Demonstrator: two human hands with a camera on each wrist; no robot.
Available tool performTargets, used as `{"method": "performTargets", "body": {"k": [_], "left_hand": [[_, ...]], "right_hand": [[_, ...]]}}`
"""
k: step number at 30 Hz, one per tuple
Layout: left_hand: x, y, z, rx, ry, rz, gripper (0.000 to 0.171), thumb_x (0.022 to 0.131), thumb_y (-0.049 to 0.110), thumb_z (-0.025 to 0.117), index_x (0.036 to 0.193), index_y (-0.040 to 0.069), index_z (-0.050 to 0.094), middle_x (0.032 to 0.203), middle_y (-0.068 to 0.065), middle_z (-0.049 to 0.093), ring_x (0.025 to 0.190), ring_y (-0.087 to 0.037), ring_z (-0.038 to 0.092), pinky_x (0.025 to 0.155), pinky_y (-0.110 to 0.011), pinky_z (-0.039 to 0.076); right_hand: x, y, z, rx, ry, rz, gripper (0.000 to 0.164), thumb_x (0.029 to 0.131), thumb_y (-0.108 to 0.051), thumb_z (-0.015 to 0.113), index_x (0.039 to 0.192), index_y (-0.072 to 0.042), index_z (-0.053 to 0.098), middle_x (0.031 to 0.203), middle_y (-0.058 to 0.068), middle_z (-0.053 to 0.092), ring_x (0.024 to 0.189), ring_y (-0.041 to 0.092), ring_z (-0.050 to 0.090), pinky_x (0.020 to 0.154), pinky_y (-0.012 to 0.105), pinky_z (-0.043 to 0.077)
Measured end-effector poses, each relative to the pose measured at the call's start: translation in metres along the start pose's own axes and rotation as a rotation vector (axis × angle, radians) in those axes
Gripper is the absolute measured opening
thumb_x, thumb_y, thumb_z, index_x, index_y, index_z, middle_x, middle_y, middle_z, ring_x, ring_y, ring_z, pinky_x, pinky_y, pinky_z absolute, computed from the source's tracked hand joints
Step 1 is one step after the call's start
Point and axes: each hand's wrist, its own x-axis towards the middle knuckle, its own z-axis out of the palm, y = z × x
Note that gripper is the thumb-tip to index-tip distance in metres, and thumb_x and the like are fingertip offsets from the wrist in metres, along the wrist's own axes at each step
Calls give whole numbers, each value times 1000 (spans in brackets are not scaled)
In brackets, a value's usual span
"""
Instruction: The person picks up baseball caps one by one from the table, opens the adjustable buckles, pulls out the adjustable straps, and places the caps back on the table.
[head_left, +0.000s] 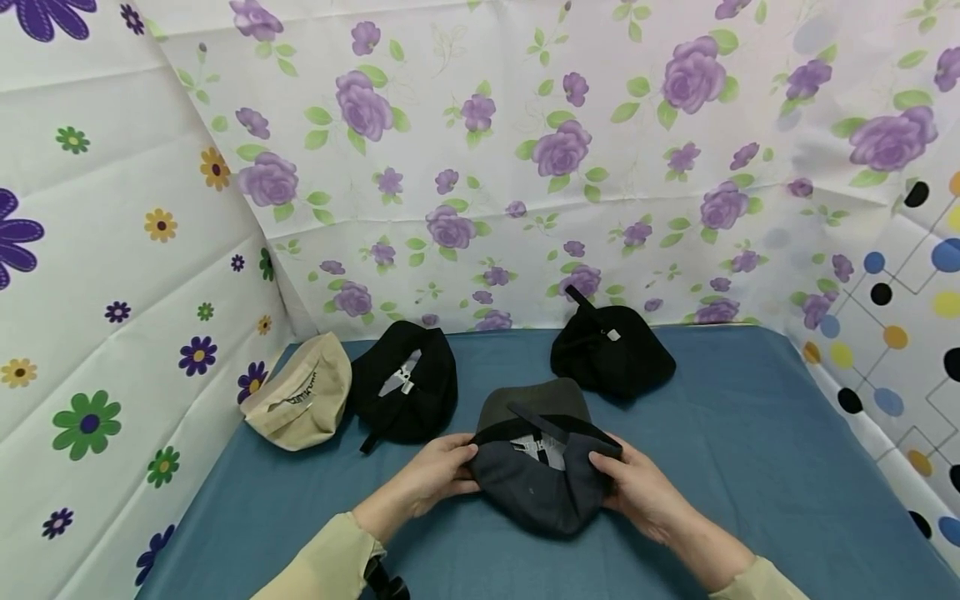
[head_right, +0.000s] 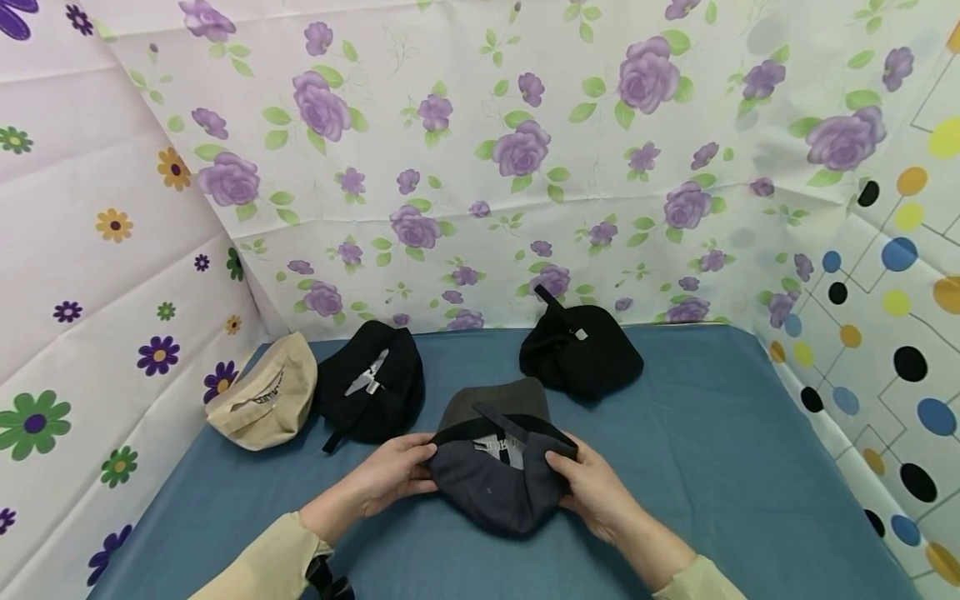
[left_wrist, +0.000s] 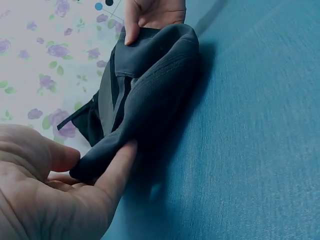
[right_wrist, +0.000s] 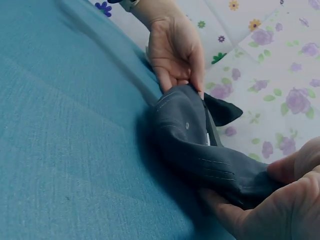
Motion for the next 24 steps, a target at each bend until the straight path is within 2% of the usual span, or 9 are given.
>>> {"method": "performTargets", "body": {"k": [5, 11, 15, 18, 20, 21, 22, 24], "left_hand": [[-3, 2, 5, -28, -49, 5, 47, 111, 11, 44, 153, -10, 35, 138, -25, 56, 113, -30, 65, 90, -41, 57], [-8, 8, 24, -64, -112, 0, 54, 110, 11, 48, 155, -11, 27, 143, -26, 51, 122, -34, 61, 94, -42, 55], [-7, 16, 44, -84, -164, -15, 61, 109, 17, 53, 157, -8, 25, 143, -24, 51, 122, -35, 61, 96, -44, 54], [-5, 22, 58, -44, -227, -24, 65, 108, 24, 56, 160, -1, 25, 148, -23, 47, 125, -36, 59, 98, -47, 52], [-3, 27, 67, 37, -264, -10, 67, 108, 30, 56, 161, 3, 25, 151, -23, 44, 128, -37, 57, 100, -47, 51], [-3, 28, 70, 90, -277, -2, 68, 108, 34, 56, 162, 6, 25, 153, -21, 43, 129, -36, 56, 100, -47, 51], [-2, 30, 74, 156, -289, 11, 68, 107, 38, 56, 162, 10, 27, 155, -19, 43, 129, -35, 56, 100, -47, 51], [1, 31, 80, 315, -306, 55, 67, 107, 44, 54, 162, 16, 28, 157, -13, 42, 132, -30, 55, 102, -45, 50]], "right_hand": [[-6, 0, -7, 11, 14, -1, 67, 110, -16, 50, 164, -6, 12, 165, 29, 15, 145, 48, 32, 105, 58, 44], [-18, -4, -27, 43, 9, 13, 68, 111, -19, 49, 165, -9, 9, 168, 25, 4, 152, 43, 15, 111, 58, 38], [-27, -11, -51, 82, 35, 60, 74, 111, -23, 49, 166, -13, 0, 169, 23, -2, 154, 41, 10, 113, 59, 33], [-33, -16, -81, 110, 42, 97, 80, 111, -27, 50, 165, -16, -8, 169, 20, -8, 154, 39, 9, 112, 59, 35], [-39, -20, -105, 127, 31, 108, 83, 110, -30, 50, 164, -18, -12, 170, 17, -7, 153, 34, 21, 108, 55, 40], [-43, -23, -119, 144, 28, 108, 85, 110, -31, 52, 164, -19, -13, 170, 17, -2, 149, 31, 30, 105, 52, 42], [-46, -26, -133, 163, 16, 106, 86, 109, -32, 52, 163, -20, -14, 169, 17, 8, 144, 27, 40, 102, 49, 45], [-54, -31, -163, 223, 12, 77, 73, 109, -30, 54, 165, -30, 7, 157, 12, 36, 126, 19, 56, 94, 45, 51]]}}
